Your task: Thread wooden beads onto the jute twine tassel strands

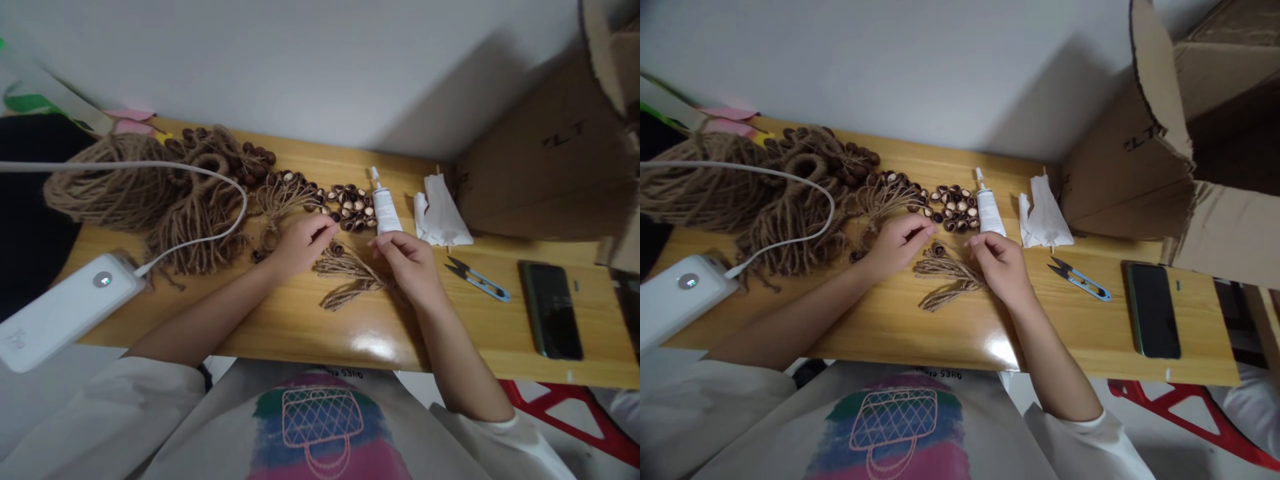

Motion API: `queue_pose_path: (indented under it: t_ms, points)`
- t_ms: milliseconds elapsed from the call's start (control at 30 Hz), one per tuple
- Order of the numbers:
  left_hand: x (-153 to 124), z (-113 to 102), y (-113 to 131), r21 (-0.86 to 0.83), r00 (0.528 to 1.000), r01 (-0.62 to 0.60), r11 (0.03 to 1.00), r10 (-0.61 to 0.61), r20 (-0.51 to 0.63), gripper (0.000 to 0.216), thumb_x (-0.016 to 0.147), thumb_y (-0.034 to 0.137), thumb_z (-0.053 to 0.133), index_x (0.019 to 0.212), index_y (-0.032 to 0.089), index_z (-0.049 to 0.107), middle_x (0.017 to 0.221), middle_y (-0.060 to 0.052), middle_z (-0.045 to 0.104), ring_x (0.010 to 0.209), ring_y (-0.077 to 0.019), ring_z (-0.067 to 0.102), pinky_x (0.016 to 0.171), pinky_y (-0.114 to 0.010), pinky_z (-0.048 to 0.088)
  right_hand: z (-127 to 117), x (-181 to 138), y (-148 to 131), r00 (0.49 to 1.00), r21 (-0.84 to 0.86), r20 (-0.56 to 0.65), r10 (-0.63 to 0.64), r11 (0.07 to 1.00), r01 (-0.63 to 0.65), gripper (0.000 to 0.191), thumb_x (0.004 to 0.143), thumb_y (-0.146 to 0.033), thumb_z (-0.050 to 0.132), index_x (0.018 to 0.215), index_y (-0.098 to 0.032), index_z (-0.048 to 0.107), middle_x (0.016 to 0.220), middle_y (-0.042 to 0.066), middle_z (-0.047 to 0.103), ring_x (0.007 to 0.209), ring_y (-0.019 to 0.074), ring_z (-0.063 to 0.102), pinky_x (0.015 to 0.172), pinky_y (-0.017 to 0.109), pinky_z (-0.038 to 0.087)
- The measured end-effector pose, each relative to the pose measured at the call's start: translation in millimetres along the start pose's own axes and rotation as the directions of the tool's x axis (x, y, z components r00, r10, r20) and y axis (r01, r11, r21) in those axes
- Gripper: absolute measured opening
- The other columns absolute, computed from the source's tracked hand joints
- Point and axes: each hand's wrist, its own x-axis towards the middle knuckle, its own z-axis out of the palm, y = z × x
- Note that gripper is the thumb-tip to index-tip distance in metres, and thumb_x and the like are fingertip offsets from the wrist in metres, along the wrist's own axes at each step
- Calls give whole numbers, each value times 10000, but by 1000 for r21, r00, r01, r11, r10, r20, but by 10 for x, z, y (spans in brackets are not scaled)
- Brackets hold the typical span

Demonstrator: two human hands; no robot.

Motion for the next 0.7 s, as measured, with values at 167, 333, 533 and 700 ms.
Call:
queue_pose_path:
  t_ms: [167,333,533,700]
  points:
    - [-3,7,-1,15,1000,-23,1000,23,-5,165,872,212,511,768,158,627,757,-16,669,714,-122,591,695,-246,441,6,-29,-16,997,-66,63,-53,996,57,187,790,-336,588,712,-177,649,620,-5,609,579,132,529,559,249,394]
    - [-6,10,0,25,999,-31,999,32,-11,159,872,195,509,772,156,626,765,-16,675,718,-120,597,697,-245,451,31,-66,-32,926,-374,235,-295,852,366,203,848,-329,580,733,-173,637,696,35,640,677,173,553,667,303,402]
    - [0,11,-1,39,999,-35,999,35,-4,154,869,193,514,775,154,629,761,-20,675,715,-123,596,685,-250,452,67,-59,7,878,-429,308,-367,770,472,196,879,-242,530,725,-168,627,681,37,620,672,174,543,663,300,395]
    - [-2,10,-4,55,999,-38,998,38,-2,160,869,199,519,765,155,631,754,-21,671,715,-126,595,683,-254,449,-8,-53,-24,928,-202,271,-254,928,313,168,865,-237,560,724,-176,630,671,1,609,636,136,544,623,262,409]
